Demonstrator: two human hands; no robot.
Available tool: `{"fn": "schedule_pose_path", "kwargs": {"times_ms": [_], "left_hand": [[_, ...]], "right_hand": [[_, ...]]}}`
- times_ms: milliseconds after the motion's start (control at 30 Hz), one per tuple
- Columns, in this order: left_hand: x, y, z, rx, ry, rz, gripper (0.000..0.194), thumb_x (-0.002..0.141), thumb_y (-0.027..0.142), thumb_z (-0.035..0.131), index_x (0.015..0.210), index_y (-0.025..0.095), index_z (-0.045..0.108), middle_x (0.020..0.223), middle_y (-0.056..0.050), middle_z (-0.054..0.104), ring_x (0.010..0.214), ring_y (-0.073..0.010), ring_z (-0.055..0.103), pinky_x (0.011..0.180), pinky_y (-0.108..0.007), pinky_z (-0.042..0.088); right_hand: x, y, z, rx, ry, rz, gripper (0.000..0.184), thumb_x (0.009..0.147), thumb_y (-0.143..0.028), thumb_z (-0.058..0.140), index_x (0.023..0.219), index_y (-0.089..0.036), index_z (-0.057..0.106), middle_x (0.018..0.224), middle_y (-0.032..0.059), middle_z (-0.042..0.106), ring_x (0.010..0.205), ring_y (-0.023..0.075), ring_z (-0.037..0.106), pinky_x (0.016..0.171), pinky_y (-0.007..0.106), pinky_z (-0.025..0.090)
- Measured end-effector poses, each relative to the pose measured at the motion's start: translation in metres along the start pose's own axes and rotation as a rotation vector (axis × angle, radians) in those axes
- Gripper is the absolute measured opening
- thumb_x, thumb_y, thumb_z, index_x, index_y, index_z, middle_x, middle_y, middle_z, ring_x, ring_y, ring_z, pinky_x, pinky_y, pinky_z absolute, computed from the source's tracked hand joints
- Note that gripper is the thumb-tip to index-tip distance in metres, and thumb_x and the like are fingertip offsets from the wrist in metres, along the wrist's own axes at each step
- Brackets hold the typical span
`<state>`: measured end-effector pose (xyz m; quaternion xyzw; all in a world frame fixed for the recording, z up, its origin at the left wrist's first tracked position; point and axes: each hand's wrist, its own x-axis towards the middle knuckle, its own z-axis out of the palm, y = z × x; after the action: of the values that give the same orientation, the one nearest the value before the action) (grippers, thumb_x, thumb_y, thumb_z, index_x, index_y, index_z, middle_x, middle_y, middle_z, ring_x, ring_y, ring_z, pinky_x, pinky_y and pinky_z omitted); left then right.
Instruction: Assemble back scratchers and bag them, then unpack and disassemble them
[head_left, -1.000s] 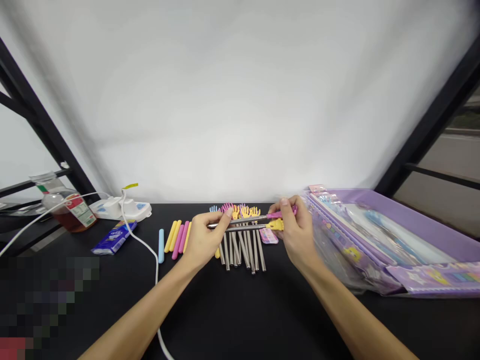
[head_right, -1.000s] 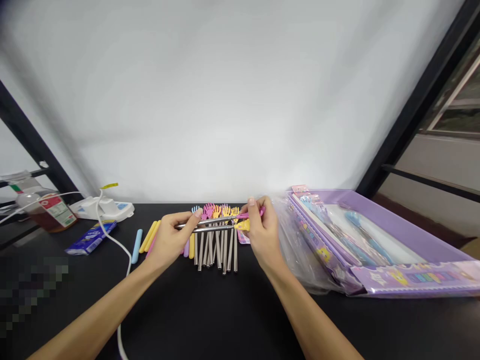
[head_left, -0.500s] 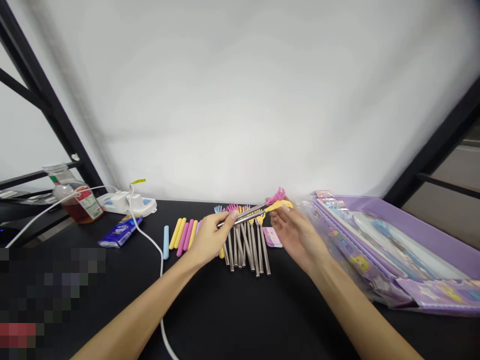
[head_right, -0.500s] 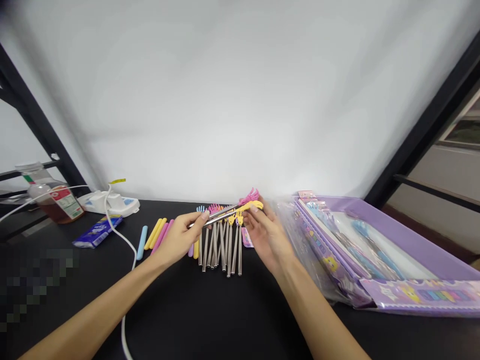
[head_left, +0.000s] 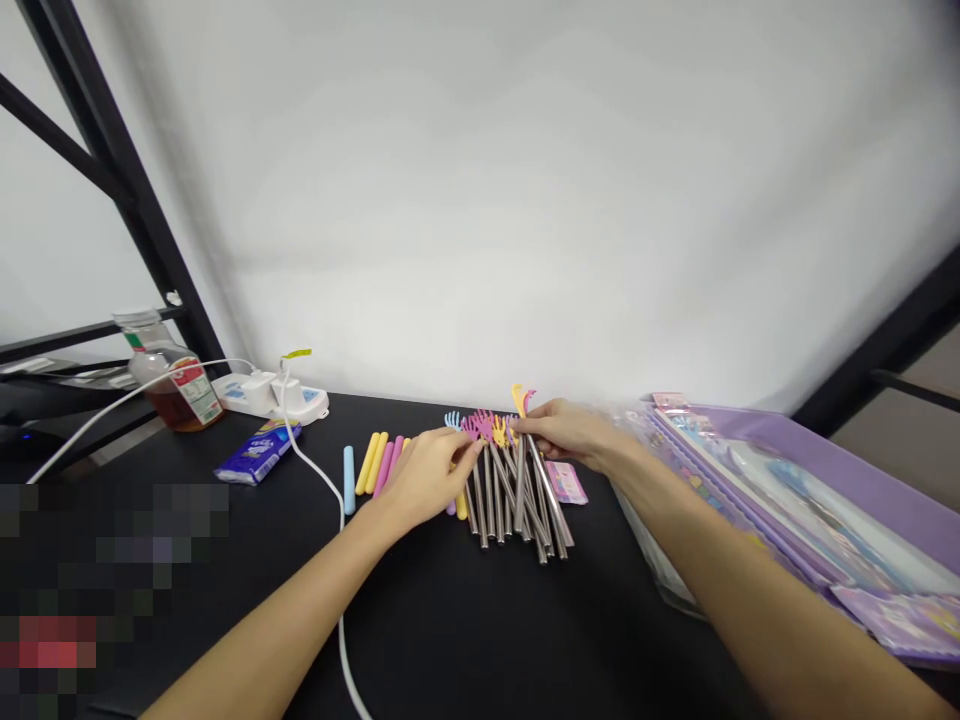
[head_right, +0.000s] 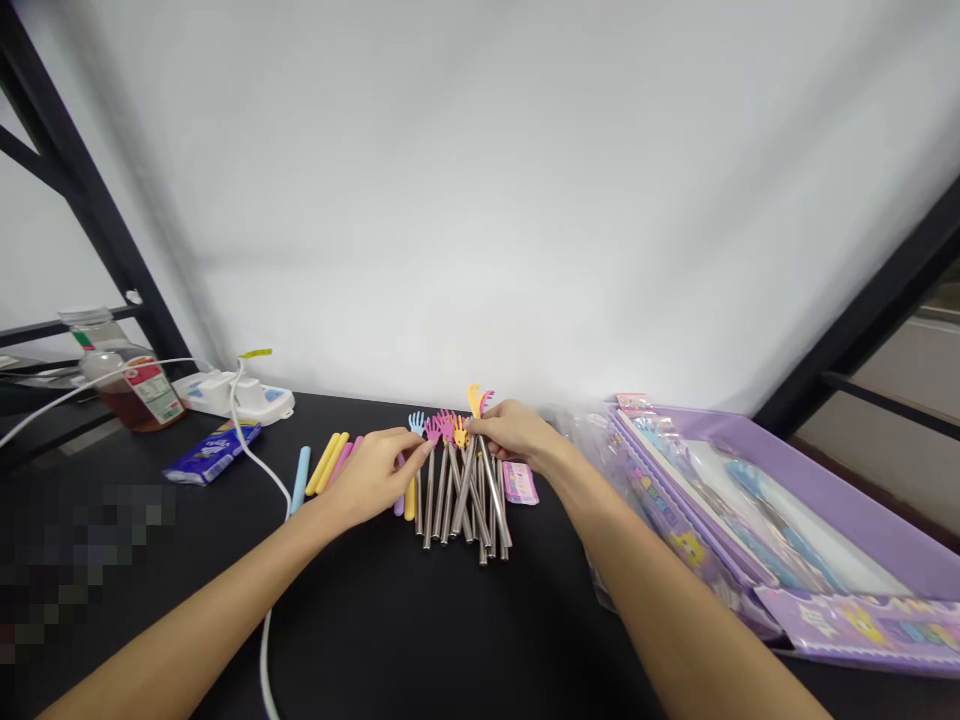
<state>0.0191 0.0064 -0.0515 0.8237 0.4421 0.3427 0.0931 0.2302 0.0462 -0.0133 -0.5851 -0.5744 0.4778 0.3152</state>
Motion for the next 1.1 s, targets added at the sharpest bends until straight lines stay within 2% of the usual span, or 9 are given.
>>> {"fn": "schedule_pose_path", "kwargs": {"times_ms": [167, 267, 367, 500, 667, 833, 933, 1033, 1100], "left_hand": [[-0.006, 0.005, 0.009, 0.030, -0.082, 0.086, 0.029, 0.100, 0.033, 0.040, 0.094, 0.020, 0.065, 0.088, -0.004, 0.063, 0.084, -0.0184, 0.060, 0.070, -0.028, 0.041], [-0.010, 0.011, 0.012, 0.057, -0.104, 0.103, 0.024, 0.097, 0.037, 0.046, 0.100, 0.020, 0.063, 0.092, -0.005, 0.062, 0.086, -0.0210, 0.060, 0.071, -0.031, 0.043], [-0.013, 0.012, 0.015, 0.069, -0.119, 0.118, 0.022, 0.094, 0.037, 0.051, 0.106, 0.020, 0.059, 0.096, -0.006, 0.061, 0.091, -0.0233, 0.059, 0.075, -0.034, 0.045], [-0.012, 0.011, 0.017, 0.148, -0.125, 0.161, 0.024, 0.095, 0.032, 0.049, 0.115, 0.021, 0.057, 0.101, -0.007, 0.060, 0.098, -0.0251, 0.055, 0.082, -0.037, 0.046], [-0.003, 0.010, 0.023, 0.331, -0.078, 0.162, 0.025, 0.097, 0.029, 0.046, 0.116, 0.021, 0.059, 0.102, -0.009, 0.058, 0.096, -0.0257, 0.053, 0.080, -0.039, 0.045], [0.000, 0.009, 0.027, 0.325, -0.061, 0.204, 0.025, 0.098, 0.030, 0.045, 0.115, 0.020, 0.060, 0.101, -0.008, 0.058, 0.093, -0.0250, 0.053, 0.079, -0.040, 0.046], [0.003, 0.020, 0.009, 0.274, 0.015, 0.246, 0.023, 0.098, 0.026, 0.044, 0.110, 0.020, 0.063, 0.099, -0.009, 0.060, 0.093, -0.0241, 0.053, 0.080, -0.040, 0.047], [-0.007, 0.038, -0.030, 0.076, 0.141, 0.285, 0.021, 0.098, 0.025, 0.047, 0.107, 0.021, 0.065, 0.101, -0.008, 0.063, 0.099, -0.0230, 0.056, 0.085, -0.038, 0.049], [-0.030, 0.046, -0.059, -0.099, 0.248, 0.135, 0.019, 0.095, 0.030, 0.054, 0.107, 0.024, 0.067, 0.105, -0.007, 0.065, 0.100, -0.0231, 0.059, 0.088, -0.039, 0.050]], "right_hand": [[0.002, -0.004, 0.017, -0.203, 0.008, 0.053, 0.036, 0.059, -0.032, 0.085, 0.046, -0.017, 0.056, 0.037, 0.0032, 0.055, 0.031, 0.0102, 0.046, 0.031, 0.019, 0.035], [0.000, -0.003, 0.024, -0.245, 0.044, 0.017, 0.035, 0.068, -0.034, 0.079, 0.046, -0.018, 0.056, 0.041, 0.0059, 0.061, 0.035, 0.0151, 0.054, 0.037, 0.024, 0.043], [-0.002, -0.004, 0.019, -0.495, 0.166, -0.090, 0.040, 0.079, -0.026, 0.065, 0.041, -0.020, 0.053, 0.040, 0.0050, 0.058, 0.039, 0.0157, 0.055, 0.045, 0.027, 0.044], [-0.003, -0.001, 0.008, -0.775, 0.298, -0.200, 0.044, 0.081, -0.021, 0.059, 0.038, -0.022, 0.048, 0.039, 0.0032, 0.052, 0.046, 0.0157, 0.054, 0.054, 0.029, 0.038], [-0.002, 0.021, 0.015, -0.662, 0.432, -0.321, 0.049, 0.067, -0.030, 0.082, 0.043, -0.025, 0.039, 0.037, -0.0037, 0.036, 0.044, 0.0155, 0.046, 0.052, 0.029, 0.028], [-0.012, 0.032, 0.016, -0.434, 0.455, -0.456, 0.050, 0.073, -0.034, 0.077, 0.041, -0.027, 0.040, 0.038, -0.0027, 0.037, 0.040, 0.0133, 0.035, 0.048, 0.029, 0.023], [-0.035, 0.027, 0.010, -0.340, 0.437, -0.528, 0.040, 0.078, -0.032, 0.070, 0.045, -0.028, 0.049, 0.042, -0.0010, 0.045, 0.041, 0.0150, 0.037, 0.046, 0.030, 0.024], [-0.082, 0.031, 0.006, -0.239, 0.313, -0.525, 0.031, 0.082, -0.031, 0.065, 0.052, -0.030, 0.057, 0.047, 0.0008, 0.053, 0.042, 0.0175, 0.044, 0.043, 0.033, 0.031], [-0.124, 0.049, 0.005, -0.002, 0.276, -0.538, 0.020, 0.075, -0.028, 0.073, 0.057, -0.032, 0.064, 0.052, 0.0020, 0.059, 0.043, 0.0192, 0.050, 0.040, 0.034, 0.037]]}}
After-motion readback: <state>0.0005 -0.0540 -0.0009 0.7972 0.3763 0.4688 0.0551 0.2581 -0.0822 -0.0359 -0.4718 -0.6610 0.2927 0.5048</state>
